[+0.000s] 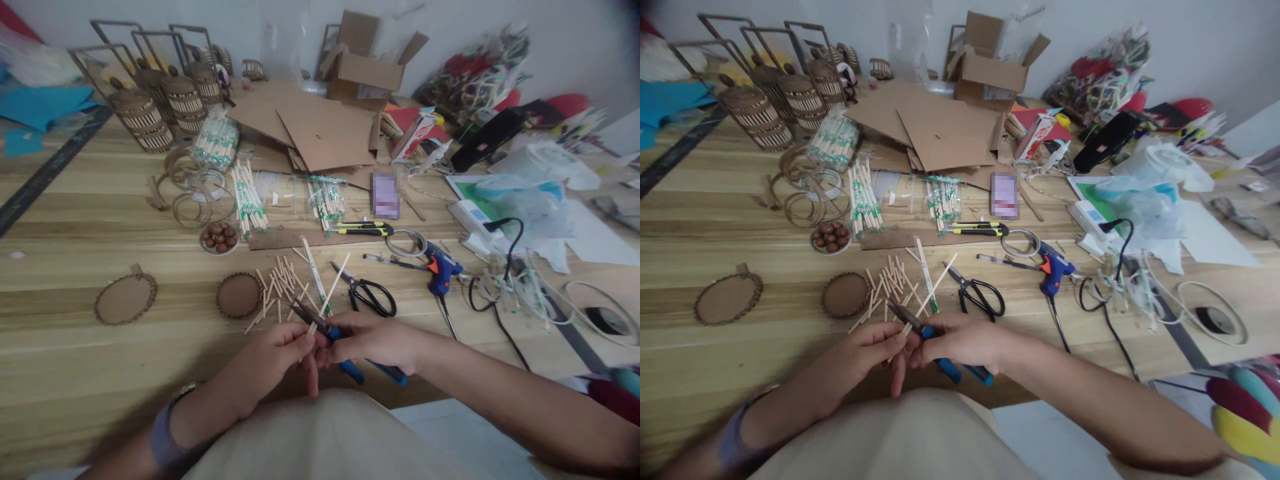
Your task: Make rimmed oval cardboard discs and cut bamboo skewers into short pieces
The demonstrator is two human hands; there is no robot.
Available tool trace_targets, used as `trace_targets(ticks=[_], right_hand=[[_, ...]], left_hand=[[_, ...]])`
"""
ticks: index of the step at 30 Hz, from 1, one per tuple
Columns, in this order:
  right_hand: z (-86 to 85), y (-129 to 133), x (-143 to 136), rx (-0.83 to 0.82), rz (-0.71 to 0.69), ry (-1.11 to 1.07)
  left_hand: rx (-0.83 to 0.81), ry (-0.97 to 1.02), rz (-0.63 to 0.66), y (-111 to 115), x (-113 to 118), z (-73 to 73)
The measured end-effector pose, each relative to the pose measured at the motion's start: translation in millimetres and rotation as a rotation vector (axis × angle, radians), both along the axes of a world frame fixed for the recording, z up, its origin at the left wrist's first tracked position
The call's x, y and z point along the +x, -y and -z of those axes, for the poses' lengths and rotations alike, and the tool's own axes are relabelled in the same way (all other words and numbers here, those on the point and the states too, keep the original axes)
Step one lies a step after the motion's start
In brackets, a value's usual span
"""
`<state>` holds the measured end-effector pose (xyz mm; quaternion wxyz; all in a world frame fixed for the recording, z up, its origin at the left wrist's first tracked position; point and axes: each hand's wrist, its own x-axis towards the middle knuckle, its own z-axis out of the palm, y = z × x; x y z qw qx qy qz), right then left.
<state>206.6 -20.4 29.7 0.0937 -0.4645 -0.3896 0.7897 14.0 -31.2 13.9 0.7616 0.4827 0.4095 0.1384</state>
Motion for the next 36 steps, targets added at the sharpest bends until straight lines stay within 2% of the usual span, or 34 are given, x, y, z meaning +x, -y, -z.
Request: trace_targets(ticks=[25,36], right_hand=[[8.0,2.5,3.5,0.108,-0.076,0.026],[7.7,2.7,0.9,0.3,-0.185,0.155]], left_hand=[[-0.034,-0.042,-0.012,4.1,1.4,-3.2],[0.001,-0.09,0.003,2.5,2.5,-5.6]])
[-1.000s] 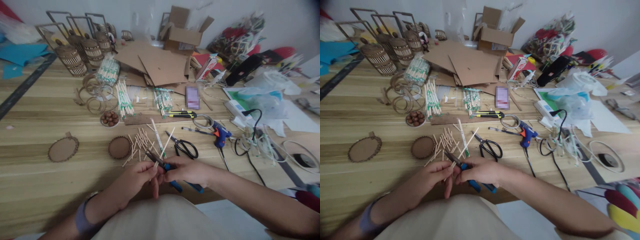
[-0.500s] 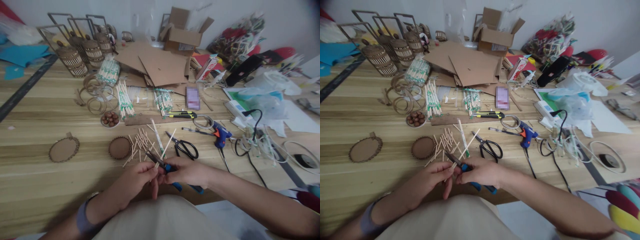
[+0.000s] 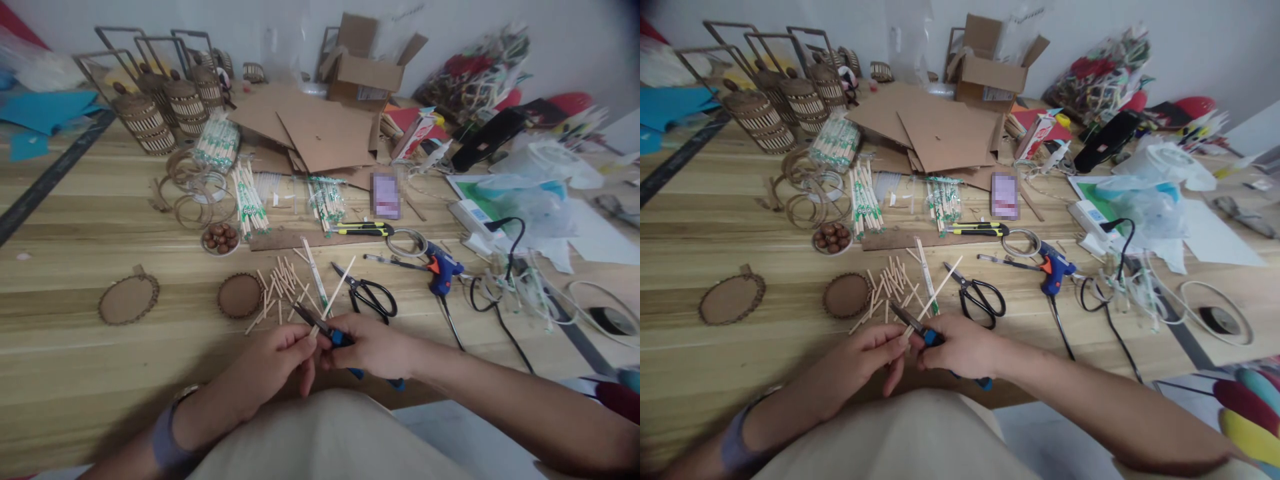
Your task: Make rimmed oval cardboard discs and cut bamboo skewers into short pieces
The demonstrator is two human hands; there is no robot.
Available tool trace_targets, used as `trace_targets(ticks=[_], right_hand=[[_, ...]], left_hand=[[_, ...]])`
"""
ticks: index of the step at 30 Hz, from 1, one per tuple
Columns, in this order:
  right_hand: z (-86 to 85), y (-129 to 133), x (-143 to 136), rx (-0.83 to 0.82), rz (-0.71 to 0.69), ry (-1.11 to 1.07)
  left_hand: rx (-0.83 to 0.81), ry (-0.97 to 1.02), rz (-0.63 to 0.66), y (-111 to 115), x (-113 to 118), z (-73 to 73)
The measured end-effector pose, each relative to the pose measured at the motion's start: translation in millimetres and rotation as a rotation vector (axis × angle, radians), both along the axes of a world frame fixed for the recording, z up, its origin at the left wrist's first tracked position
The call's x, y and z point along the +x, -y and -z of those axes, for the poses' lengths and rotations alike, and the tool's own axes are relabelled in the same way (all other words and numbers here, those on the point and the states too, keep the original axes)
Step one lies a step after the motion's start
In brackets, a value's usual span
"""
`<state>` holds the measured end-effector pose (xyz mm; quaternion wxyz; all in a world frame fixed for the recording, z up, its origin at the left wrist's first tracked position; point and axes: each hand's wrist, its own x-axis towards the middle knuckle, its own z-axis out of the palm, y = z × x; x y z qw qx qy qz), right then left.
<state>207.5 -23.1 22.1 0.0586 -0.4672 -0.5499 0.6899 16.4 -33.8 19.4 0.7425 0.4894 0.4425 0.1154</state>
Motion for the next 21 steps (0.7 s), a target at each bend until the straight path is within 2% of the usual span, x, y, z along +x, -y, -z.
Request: trace_targets(ticks=[4,8,12,21], right_hand=[[3.0,1.7,0.3,0.153,-0.044,0.051],[7.7,4.3,0.4,0.202,-0.027,0.096],[12.1,4.4,0.7,0.16,-0.023,0.094],[20.1,3.8,1.4,-0.081,0.095,-0.166]], left_hand=[[-0.01,-0.024,0.018,1.1,-0.9,0.5],[0.025,-0.049,0.051,1.8,-2.1,0.8],[0.048,-0.134,0.086,2.3,-2.3,1.4],[0.05,-0.081,-0.038,4.7,1.8,5.5]])
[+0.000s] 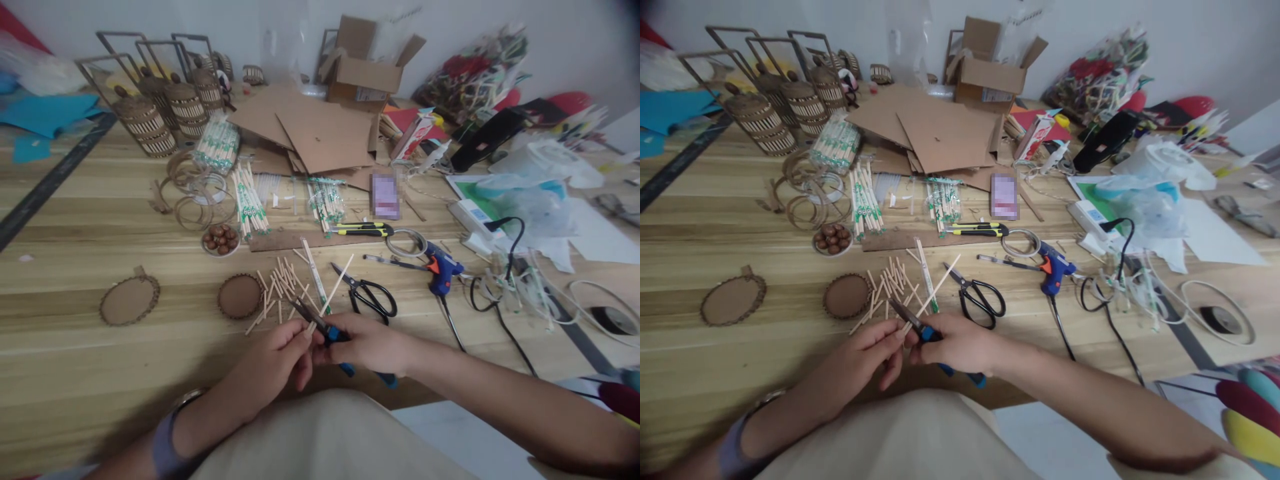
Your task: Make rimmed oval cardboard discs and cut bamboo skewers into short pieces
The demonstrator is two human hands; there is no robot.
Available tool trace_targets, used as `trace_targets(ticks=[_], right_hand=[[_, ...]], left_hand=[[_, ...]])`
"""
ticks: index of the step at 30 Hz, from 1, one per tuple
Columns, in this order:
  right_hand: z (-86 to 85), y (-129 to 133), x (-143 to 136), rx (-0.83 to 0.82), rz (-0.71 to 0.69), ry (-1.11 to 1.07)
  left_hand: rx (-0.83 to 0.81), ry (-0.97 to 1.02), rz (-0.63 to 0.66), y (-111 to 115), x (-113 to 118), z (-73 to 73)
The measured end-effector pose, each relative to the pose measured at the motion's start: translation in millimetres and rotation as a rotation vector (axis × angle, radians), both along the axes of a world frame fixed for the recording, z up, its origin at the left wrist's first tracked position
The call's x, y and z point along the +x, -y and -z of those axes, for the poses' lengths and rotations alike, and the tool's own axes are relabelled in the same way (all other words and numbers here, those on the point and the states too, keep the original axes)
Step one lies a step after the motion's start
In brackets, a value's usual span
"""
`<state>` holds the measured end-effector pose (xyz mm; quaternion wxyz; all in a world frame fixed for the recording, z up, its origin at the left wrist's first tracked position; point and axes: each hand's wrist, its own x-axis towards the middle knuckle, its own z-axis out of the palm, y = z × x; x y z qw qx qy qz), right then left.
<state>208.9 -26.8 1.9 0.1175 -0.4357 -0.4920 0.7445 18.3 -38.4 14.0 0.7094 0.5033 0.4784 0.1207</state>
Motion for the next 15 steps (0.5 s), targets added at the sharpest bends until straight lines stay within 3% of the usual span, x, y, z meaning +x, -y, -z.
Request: trace_targets(ticks=[6,15], right_hand=[[-5.6,0.1,-0.9,-0.062,0.021,0.013],[-9.4,0.5,-5.6,0.048,0.013,0.176]], left_hand=[[0.027,-0.022,-0.003,-0.8,-1.2,-2.6],[0.074,-0.054,0.045,0.0,-1.0,0.3]])
